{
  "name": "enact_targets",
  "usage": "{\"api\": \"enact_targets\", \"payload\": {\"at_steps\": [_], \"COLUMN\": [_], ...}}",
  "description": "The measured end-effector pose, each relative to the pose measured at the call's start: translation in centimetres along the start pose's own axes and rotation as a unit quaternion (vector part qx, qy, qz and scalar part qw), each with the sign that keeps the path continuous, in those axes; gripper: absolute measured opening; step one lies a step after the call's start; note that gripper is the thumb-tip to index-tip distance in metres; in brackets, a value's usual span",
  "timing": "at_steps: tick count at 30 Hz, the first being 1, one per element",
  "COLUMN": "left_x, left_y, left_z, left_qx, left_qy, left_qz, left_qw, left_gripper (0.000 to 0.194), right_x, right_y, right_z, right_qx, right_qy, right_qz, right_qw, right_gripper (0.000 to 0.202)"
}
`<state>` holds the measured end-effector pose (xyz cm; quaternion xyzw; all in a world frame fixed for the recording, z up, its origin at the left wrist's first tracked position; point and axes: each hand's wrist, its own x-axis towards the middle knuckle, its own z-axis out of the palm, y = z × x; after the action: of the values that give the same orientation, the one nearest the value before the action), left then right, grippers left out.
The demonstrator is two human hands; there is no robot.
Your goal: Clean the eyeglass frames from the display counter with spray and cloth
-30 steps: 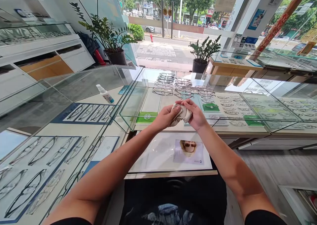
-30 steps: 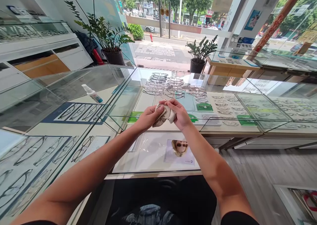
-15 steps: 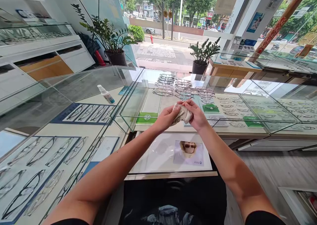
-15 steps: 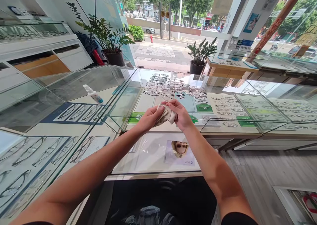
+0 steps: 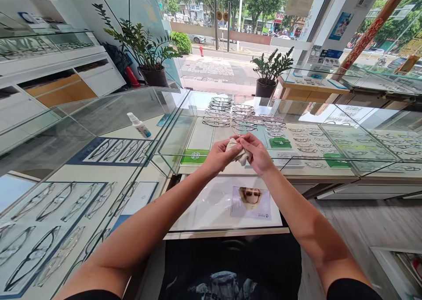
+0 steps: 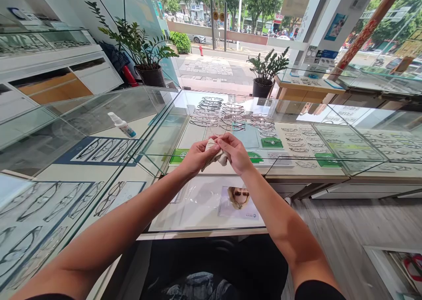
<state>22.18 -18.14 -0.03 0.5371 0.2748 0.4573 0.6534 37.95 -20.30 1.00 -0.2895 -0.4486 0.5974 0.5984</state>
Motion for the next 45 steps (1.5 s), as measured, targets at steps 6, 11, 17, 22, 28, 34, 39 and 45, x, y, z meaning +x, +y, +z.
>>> {"api": "enact_targets", "payload": {"at_steps": [6,11,17,22,28,34,39,45], "left_x": [-0.2,-0.3,-0.3,-0.4,-0.4,-0.5,-0.8,-0.6], "left_y": [0.3,0.3,0.3,0.4,0.1,0.5,0.7,0.5], "left_z": [0.0,0.3,0.5,0.4,0.2,0.5,0.6,0.5], "left_qx": [-0.019,-0.065,-0.053,-0.021,0.032,0.039,0.087,0.105], "left_qy": [-0.010,-0.037,-0.043,-0.042,-0.050,-0.007,0.042,0.056], "left_qz": [-0.010,-0.036,-0.017,-0.004,-0.019,0.036,0.061,0.099], "left_qw": [1.000,0.997,0.998,0.999,0.998,0.999,0.993,0.988], "left_gripper": [0.059,0.067,0.067,0.076,0.072,0.071,0.069,0.069], "right_x": [0.2,0.4,0.4,0.3,0.0,-0.4,-0.8,-0.9], "right_y": [0.2,-0.2,-0.5,-0.4,-0.3,0.0,-0.1,-0.3], "right_z": [-0.2,-0.5,-0.9,-0.5,-0.1,0.7,1.4,1.7], "right_qx": [0.034,0.069,0.071,0.071,0.059,0.052,0.035,0.024], "right_qy": [0.021,0.033,0.060,0.048,0.039,0.020,0.014,0.008], "right_qz": [0.020,0.003,-0.003,-0.005,-0.011,-0.002,0.005,-0.012], "right_qw": [0.999,0.997,0.996,0.996,0.997,0.998,0.999,1.000], "right_gripper": [0.038,0.034,0.027,0.029,0.034,0.037,0.037,0.036]}}
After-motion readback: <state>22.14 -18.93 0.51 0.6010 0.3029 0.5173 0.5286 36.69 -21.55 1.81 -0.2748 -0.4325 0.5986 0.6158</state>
